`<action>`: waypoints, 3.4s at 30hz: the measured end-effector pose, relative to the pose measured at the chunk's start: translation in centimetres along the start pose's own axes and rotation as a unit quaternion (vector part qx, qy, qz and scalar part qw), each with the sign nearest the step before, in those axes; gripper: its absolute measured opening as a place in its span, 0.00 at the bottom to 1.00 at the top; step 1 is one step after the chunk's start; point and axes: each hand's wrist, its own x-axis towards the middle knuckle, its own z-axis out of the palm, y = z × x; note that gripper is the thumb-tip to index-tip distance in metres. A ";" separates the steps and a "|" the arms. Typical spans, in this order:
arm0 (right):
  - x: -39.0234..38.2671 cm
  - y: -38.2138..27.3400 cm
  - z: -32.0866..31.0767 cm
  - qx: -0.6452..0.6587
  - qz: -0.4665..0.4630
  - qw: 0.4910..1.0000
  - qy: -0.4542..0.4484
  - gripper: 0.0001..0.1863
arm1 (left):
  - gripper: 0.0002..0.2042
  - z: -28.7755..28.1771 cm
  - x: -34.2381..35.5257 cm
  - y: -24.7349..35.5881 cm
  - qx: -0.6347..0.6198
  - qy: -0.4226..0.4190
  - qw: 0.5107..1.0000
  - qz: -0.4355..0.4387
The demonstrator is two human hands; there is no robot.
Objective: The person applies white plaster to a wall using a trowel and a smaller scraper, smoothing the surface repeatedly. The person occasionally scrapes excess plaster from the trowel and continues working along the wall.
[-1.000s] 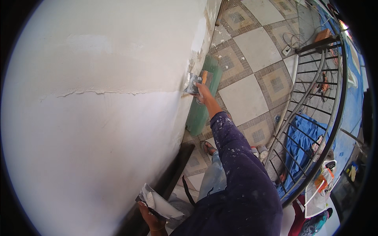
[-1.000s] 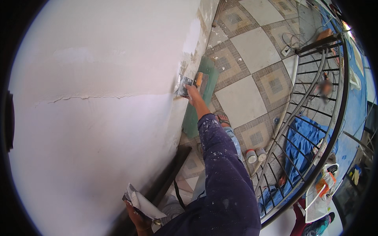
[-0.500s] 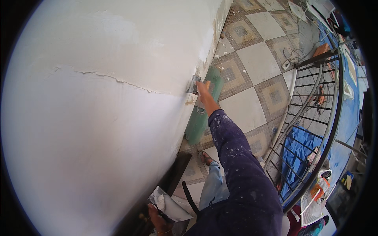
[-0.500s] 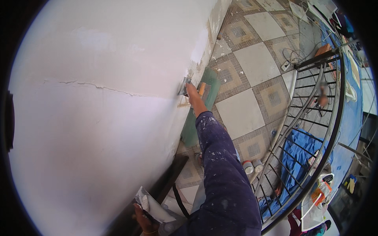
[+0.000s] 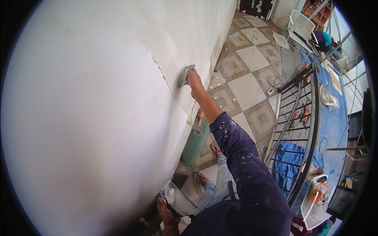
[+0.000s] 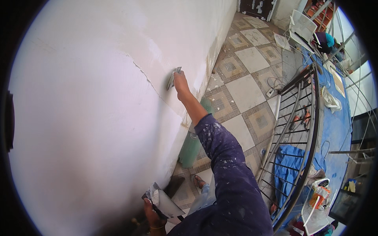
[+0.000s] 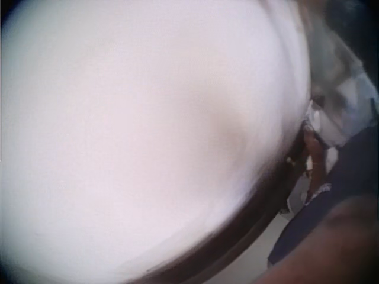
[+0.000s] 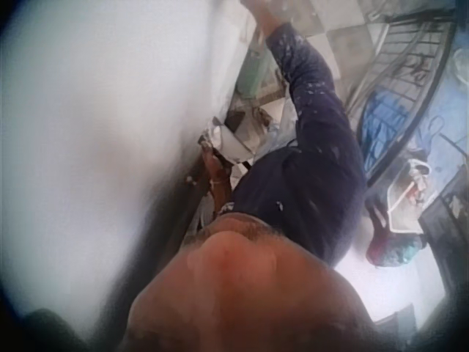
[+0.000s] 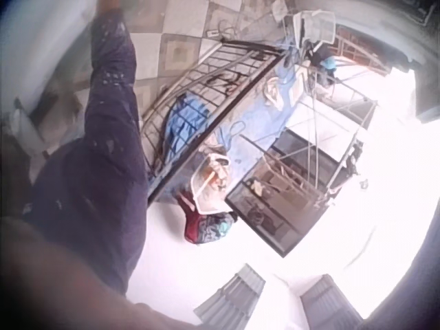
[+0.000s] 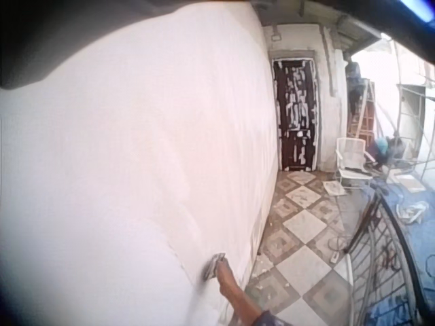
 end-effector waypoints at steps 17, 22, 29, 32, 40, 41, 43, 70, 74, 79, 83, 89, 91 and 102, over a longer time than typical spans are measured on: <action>-14.4 -30.9 11.3 -0.269 -0.295 0.917 -0.021 0.24 | 0.23 2.4 0.2 2.0 -0.060 -0.118 0.991 -0.028; -24.2 -24.7 1.2 -0.280 -0.501 0.748 -0.334 0.26 | 0.22 9.0 2.1 6.5 -0.151 -0.174 0.969 -0.087; -31.7 -20.4 -4.0 -0.407 -0.604 0.555 -0.402 0.34 | 0.25 16.3 -0.2 14.3 -0.164 -0.330 0.919 -0.139; -29.9 -21.9 -6.3 -0.529 -0.543 0.588 -0.283 0.34 | 0.22 18.1 -2.2 16.6 -0.108 -0.286 0.951 -0.033; -32.1 -30.5 -5.8 -0.584 -0.571 0.528 -0.232 0.30 | 0.16 21.4 -3.4 19.2 0.172 -0.145 0.906 0.359; -32.2 -30.6 -4.8 -0.569 -0.584 0.520 -0.252 0.29 | 0.18 21.7 -3.6 19.2 0.216 -0.139 0.891 0.373; -32.3 -30.2 -3.3 -0.549 -0.598 0.505 -0.292 0.26 | 0.19 22.2 -4.2 19.1 0.232 -0.123 0.869 0.420; -2.8 -12.2 2.8 -0.016 0.011 1.000 -0.014 0.17 | 0.22 7.0 -1.9 5.2 0.084 0.111 0.973 0.184; -4.6 -19.7 7.3 -0.095 -0.079 0.991 0.047 0.19 | 0.21 6.6 -1.6 5.0 0.070 0.095 0.975 0.187; -10.8 -27.5 12.9 -0.265 -0.232 0.930 0.110 0.23 | 0.22 6.5 -1.4 5.0 0.143 0.066 0.969 0.188; -17.6 -25.1 12.4 -0.333 -0.470 0.816 0.048 0.24 | 0.22 7.3 -1.2 5.2 0.135 0.036 0.975 0.173; -15.3 -12.3 3.0 -0.154 -0.150 0.976 -0.016 0.24 | 0.20 8.9 -0.8 5.3 0.146 0.044 0.965 0.215; -11.8 -9.6 2.1 -0.078 -0.009 0.997 -0.007 0.25 | 0.20 8.7 -0.8 5.3 0.150 0.072 0.970 0.179; -16.8 -18.5 13.4 -0.166 -0.295 0.937 0.084 0.25 | 0.19 7.5 -1.0 5.3 0.204 0.112 0.957 0.171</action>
